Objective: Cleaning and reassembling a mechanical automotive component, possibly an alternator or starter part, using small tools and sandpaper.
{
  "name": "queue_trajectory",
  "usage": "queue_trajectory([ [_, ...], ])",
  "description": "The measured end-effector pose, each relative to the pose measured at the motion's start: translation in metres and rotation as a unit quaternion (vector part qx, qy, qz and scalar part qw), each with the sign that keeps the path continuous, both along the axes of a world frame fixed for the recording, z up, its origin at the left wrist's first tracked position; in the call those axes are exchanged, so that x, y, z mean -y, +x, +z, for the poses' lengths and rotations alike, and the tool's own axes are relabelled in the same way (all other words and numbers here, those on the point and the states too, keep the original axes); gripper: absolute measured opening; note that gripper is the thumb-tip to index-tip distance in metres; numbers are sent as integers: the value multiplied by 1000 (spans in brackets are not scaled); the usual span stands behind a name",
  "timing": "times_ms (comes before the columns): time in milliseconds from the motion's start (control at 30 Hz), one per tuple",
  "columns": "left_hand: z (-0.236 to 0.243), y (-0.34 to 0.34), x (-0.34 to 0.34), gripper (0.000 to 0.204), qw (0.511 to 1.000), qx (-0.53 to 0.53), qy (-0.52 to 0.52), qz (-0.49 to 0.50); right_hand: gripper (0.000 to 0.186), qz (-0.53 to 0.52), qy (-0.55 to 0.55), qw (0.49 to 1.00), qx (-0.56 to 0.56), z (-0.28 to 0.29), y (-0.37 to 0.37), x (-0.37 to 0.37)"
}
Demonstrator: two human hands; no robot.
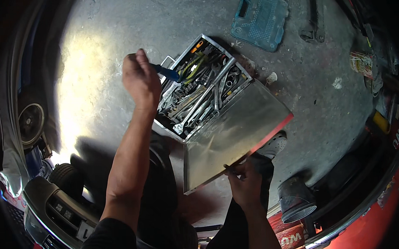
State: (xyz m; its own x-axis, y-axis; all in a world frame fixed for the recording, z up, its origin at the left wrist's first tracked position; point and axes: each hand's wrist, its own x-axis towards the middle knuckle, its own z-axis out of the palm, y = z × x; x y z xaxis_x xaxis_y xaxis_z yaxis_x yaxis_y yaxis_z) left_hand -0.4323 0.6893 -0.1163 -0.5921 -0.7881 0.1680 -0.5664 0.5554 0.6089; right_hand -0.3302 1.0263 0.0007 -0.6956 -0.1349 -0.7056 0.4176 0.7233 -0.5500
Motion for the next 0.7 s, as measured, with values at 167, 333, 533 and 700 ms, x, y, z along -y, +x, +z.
queue_trajectory([
  [167, 157, 110, 91, 41, 996, -3, 21, 82, 22, 33, -144, 984, -101, 1, -32, 141],
  [333, 276, 221, 128, 32, 976, 214, -23, -18, 60, 44, -96, 992, -73, 112, -39, 140],
  [533, 442, 200, 93, 82, 941, -58, 166, -288, 71, 93, -79, 993, 3, 266, 20, 14],
  [700, 652, 48, -193, 34, 896, 59, 126, -421, 85, 74, -224, 966, -102, 435, -2, -79],
])
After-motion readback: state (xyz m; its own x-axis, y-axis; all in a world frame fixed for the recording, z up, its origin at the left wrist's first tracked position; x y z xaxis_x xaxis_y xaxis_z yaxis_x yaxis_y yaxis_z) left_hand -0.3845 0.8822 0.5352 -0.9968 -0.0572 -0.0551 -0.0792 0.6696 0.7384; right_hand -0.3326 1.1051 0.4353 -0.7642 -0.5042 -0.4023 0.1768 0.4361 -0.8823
